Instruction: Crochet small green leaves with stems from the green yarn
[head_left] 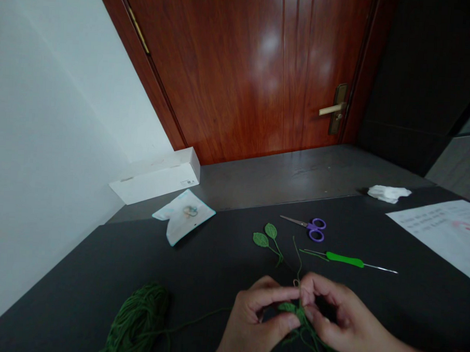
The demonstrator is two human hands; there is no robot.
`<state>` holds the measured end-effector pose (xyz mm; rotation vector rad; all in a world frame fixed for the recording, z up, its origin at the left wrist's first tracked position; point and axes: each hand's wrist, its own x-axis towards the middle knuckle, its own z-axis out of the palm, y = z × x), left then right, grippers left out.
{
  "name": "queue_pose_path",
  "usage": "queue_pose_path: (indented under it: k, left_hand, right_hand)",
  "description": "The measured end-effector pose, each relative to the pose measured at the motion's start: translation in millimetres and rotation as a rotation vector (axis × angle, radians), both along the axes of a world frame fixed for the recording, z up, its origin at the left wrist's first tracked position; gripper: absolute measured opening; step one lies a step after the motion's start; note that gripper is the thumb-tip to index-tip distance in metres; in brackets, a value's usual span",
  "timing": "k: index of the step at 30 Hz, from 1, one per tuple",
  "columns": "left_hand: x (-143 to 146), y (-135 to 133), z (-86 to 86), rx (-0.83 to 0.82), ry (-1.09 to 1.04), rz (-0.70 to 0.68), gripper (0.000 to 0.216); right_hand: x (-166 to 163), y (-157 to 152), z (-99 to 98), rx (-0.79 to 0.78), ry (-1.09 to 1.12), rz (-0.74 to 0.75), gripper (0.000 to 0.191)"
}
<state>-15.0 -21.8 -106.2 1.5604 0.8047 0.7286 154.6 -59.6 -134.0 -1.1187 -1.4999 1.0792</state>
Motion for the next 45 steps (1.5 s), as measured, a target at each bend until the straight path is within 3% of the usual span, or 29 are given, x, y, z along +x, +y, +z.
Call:
queue_pose_path:
  k: [5, 9, 14, 17, 19, 21, 27, 30, 32, 34, 36, 38, 41, 45]
  left_hand:
    - [1.4, -2.3, 2.5, 0.065, -0.002, 0.072, 0.03]
    - [2.7, -5.7, -1.2, 0.16, 0.02, 0.136, 0.029]
    - [-4.2, -7.2, -6.4, 0.587, 0.074, 0.232, 0.022]
    - [-8.4, -6.7, -8.1, 0.836, 0.098, 0.177, 0.024]
    - [-9.3, -6.6, -9.0, 0.888, 0.114, 0.137, 0.025]
    - [-8.8, -6.4, -9.0, 0.792, 0.139, 0.112, 0.024]
    - [-3.7, -1.0, -5.4, 0.095, -0.009, 0.159, 0.022]
    - [-1.3, 0.9, -6.4, -0.122, -0.023, 0.151, 0.018]
    - [-0.2, 1.1, -7.4, -0.15, -0.016, 0.184, 0.018]
    - [0.7, 0.7, -7.5, -0.127, 0.002, 0.228, 0.019]
    - [1.9, -0.3, -6.5, -0.087, 0.033, 0.256, 0.021]
    - [3.4, -1.6, -5.0, -0.05, 0.076, 0.261, 0.022]
    - [4.6, -2.6, -3.8, 0.007, 0.146, 0.272, 0.023]
    - [2.5, -0.5, -5.5, 0.082, 0.191, 0.298, 0.024]
  right_hand:
    - [-1.3, -1.3, 0.2, -0.047, 0.076, 0.012, 0.011]
    - [-0.9, -5.7, -5.3, 0.006, 0.081, 0.002, 0.012]
    - [1.5, -7.5, -8.1, -0.057, 0.245, 0.069, 0.004]
    - [2.7, -7.1, -6.6, -0.072, 0.367, 0.116, 0.029]
    - [3.3, -5.7, -3.7, -0.098, 0.376, 0.098, 0.02]
    - [4.1, -3.4, 0.2, -0.117, 0.351, 0.058, 0.012]
    - [6.7, 1.8, 7.2, 0.046, 0.148, -0.034, 0.017]
    - [7.4, 2.5, 5.1, 0.04, 0.125, -0.027, 0.015]
    - [10.0, 2.8, 2.9, -0.01, 0.179, -0.087, 0.015]
    - [15.3, 2.3, 1.5, -0.004, 0.24, -0.239, 0.024]
    - [22.1, 0.5, 2.4, 0.106, 0.237, -0.394, 0.03]
    - [27.6, -1.6, 6.0, 0.262, 0.135, -0.433, 0.03]
    - [29.2, -1.4, 14.4, 0.36, -0.1, -0.268, 0.022]
    - [24.7, 8.6, 20.3, 0.145, -0.178, 0.0, 0.009]
